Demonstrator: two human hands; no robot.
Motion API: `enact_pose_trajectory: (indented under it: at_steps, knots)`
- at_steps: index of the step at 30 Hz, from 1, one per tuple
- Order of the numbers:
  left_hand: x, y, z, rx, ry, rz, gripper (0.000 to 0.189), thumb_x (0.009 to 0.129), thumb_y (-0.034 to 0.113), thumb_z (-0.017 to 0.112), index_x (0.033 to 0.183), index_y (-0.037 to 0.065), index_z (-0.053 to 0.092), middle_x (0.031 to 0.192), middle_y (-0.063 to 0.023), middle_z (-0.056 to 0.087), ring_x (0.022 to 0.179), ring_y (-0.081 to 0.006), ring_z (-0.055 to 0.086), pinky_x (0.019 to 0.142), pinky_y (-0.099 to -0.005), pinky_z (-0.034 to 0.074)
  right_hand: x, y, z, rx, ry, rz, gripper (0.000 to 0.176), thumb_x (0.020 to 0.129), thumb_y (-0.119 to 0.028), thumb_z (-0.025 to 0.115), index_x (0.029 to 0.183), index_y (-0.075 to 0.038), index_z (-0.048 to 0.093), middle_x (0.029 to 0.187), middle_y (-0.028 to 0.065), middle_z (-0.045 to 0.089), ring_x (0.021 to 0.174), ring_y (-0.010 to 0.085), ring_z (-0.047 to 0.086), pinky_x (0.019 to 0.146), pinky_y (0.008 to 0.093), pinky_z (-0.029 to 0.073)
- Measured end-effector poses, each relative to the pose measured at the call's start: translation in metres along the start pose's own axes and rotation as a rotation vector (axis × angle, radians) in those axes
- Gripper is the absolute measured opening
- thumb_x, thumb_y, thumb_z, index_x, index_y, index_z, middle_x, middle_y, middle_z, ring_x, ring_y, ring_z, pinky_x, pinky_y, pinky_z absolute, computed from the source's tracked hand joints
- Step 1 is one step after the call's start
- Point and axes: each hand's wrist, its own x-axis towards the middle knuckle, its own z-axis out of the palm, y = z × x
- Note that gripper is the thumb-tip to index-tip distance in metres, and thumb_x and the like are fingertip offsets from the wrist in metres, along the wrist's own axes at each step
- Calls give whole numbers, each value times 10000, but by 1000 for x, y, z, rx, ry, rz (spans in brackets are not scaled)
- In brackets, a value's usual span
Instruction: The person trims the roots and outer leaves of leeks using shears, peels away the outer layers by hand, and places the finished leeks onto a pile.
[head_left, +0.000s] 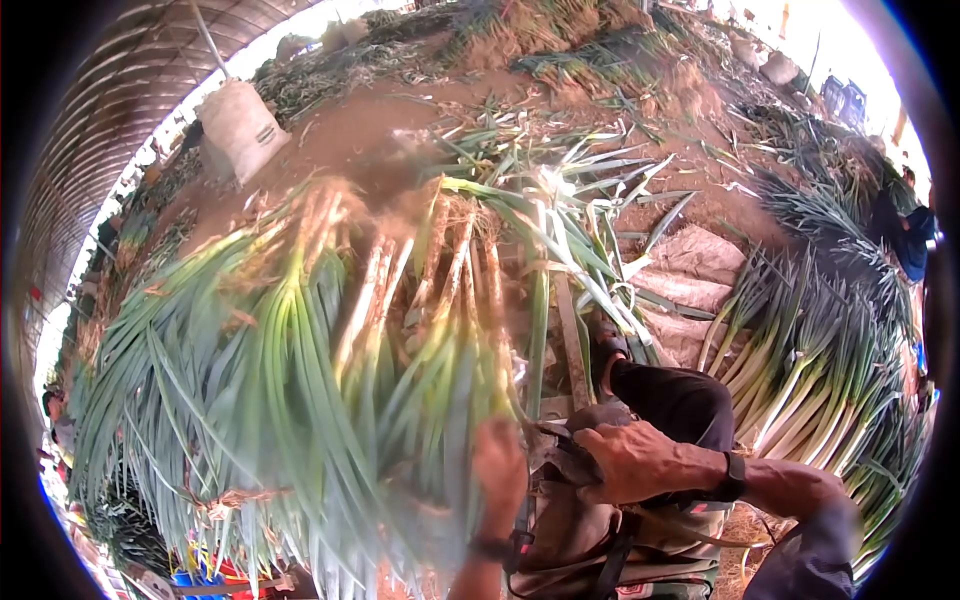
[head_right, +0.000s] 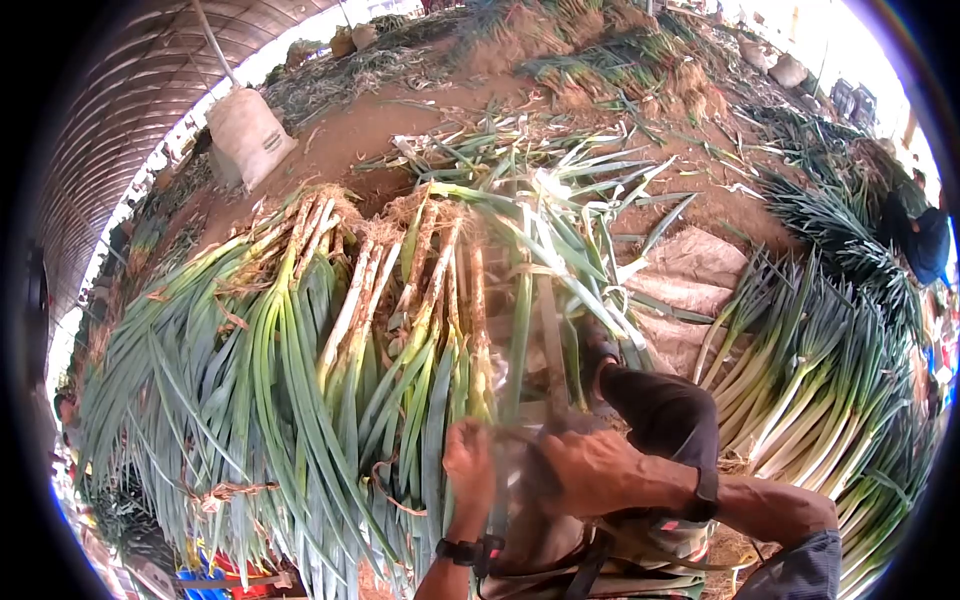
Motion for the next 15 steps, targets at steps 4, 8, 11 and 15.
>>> enact_pose_trajectory:
  at_steps: [4, 8, 11, 15]
  knots:
    - [-6, -4, -5, 375, -64, 170, 335, 941, 228, 635, 1189, 10, 576, 1113, -207, 641, 996, -389, 628, 896, -454, 499, 17, 12, 4, -49, 8, 12, 724, 774, -451, 744, 1253, 44, 522, 981, 238, 665, 933, 419, 658, 803, 472, 526]
    - [2, -2, -6, 660, -73, 312, 273, 899, 189, 616, 1136, 55, 590, 1053, -160, 634, 1039, -374, 566, 904, -485, 440, 28, 6, -8, 5, 68, -16, 681, 767, -442, 741, 1187, 51, 531, 993, 246, 650, 912, 429, 654, 779, 490, 523]
    - [7, -2, -6, 799, -132, 291, 259, 898, 231, 617, 1101, 71, 594, 1057, -156, 638, 1022, -356, 568, 863, -481, 442, 44, 13, -2, -71, 110, 1, 645, 761, -439, 742, 1125, 51, 535, 965, 247, 650, 883, 430, 655, 759, 495, 522]
    - [12, -1, 2, 864, -136, 273, 313, 893, 290, 616, 1108, 64, 591, 1068, -154, 640, 1008, -355, 573, 864, -488, 447, 62, 13, -7, -107, 143, 19, 603, 753, -426, 741, 1063, 48, 533, 929, 250, 647, 837, 432, 654, 731, 508, 518]
